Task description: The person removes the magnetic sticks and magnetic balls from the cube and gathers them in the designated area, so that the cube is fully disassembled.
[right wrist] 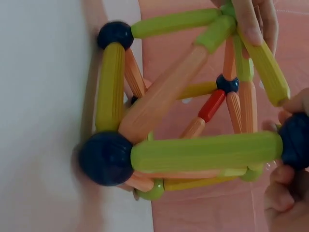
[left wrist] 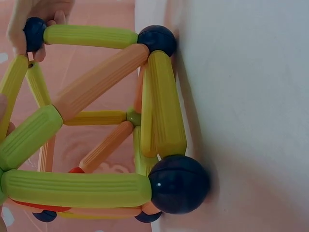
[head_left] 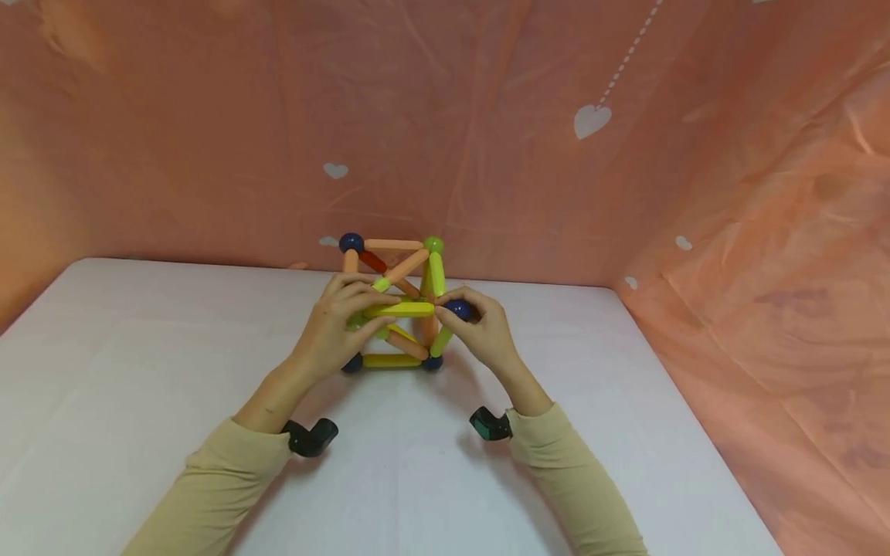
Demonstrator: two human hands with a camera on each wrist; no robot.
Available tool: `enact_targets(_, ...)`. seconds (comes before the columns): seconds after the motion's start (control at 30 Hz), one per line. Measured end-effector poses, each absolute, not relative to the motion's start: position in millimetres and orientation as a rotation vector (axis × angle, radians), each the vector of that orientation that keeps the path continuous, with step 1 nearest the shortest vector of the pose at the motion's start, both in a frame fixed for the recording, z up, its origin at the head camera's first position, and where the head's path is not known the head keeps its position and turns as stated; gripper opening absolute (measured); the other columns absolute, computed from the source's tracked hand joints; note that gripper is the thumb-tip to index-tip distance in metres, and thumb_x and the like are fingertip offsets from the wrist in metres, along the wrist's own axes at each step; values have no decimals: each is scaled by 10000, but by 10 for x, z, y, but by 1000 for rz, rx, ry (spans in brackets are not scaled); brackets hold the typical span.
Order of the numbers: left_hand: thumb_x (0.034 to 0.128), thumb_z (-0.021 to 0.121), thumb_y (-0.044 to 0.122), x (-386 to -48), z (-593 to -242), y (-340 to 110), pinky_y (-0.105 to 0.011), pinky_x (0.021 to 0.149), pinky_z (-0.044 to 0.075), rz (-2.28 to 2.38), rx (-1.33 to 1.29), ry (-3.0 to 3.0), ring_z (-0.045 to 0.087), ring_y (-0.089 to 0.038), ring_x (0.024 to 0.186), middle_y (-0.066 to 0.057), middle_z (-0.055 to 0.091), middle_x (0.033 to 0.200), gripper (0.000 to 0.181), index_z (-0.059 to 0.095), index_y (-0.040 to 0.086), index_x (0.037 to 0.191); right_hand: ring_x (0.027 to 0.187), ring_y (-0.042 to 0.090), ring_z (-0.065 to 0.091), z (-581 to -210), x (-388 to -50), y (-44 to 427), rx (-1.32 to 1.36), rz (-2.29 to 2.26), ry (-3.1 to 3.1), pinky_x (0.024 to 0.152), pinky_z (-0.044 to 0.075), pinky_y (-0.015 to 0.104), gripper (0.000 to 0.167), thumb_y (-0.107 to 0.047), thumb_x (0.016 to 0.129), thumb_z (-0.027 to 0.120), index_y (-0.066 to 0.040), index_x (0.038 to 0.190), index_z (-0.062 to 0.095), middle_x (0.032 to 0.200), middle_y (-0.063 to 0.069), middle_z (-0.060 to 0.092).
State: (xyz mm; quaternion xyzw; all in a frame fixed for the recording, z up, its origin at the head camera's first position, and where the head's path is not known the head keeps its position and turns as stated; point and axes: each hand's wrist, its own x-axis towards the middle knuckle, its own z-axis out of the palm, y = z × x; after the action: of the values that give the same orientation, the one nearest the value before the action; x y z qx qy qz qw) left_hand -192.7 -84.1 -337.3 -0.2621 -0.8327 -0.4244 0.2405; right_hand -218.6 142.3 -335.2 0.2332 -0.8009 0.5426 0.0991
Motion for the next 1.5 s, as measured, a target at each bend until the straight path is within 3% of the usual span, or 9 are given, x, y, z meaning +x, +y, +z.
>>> enact_targets(0.33,769,780,40,-1912,-3374,-870,-522,940,435,-1158,-695,-2258,469,-294,1148,-139,689,1039,275,738,61,1040,843,104,592,-3301,-2137,1508,776,1755,-2462,726,507,190,362,-19,827,729,13,1172,622,1140,243,624)
enact_targets(0.6,776,776,48,-1913,-3373,-879,-522,928,439,-1148,-713,-2225,483,-297,1128,-132,695,1026,258,740,63,1031,779,127,631,-3312,-2125,1544,747,1836,-2437,651,524,313,332,-44,887,667,22,1206,600,1065,236,671)
enact_targets(0.77,763,782,26,-1919,-3394,-885,-480,903,438,-1145,-734,-2193,470,-318,1095,-141,634,1094,265,734,39,1023,863,136,640,-3313,-2136,1608,675,1947,-2410,656,482,253,368,-70,887,674,-8,1240,590,1155,236,646)
enact_targets(0.93,747,801,38,-1910,-3412,-904,-430,886,419,-1116,-729,-2176,439,-320,1108,-151,550,1197,281,727,31,1018,954,103,632,-3329,-2187,1695,521,2001,-2411,782,515,201,425,-51,866,685,0,1273,573,1190,185,611)
enact_targets(1.13,744,809,48,-1891,-3426,-957,-481,936,399,-1063,-713,-2164,441,-322,1135,-162,560,1199,293,720,19,1021,827,64,601,-3399,-2309,1760,527,1908,-2456,731,485,190,448,-47,892,636,13,1325,536,1169,186,577)
enact_targets(1.3,760,796,42,-1862,-3432,-999,-489,956,399,-1014,-697,-2180,461,-322,1145,-170,581,1176,287,713,15,1034,858,101,608,-3480,-2411,1801,449,1805,-2526,725,494,177,537,-62,887,658,-35,1391,474,1232,189,539)
enact_targets(1.5,778,774,30,-1817,-3446,-1028,-505,973,401,-1010,-697,-2170,468,-338,1165,-164,591,1158,279,708,16,1049,805,84,615,-3575,-2512,1813,367,1848,-2467,705,518,184,492,-18,839,703,12,1285,497,1187,198,572)
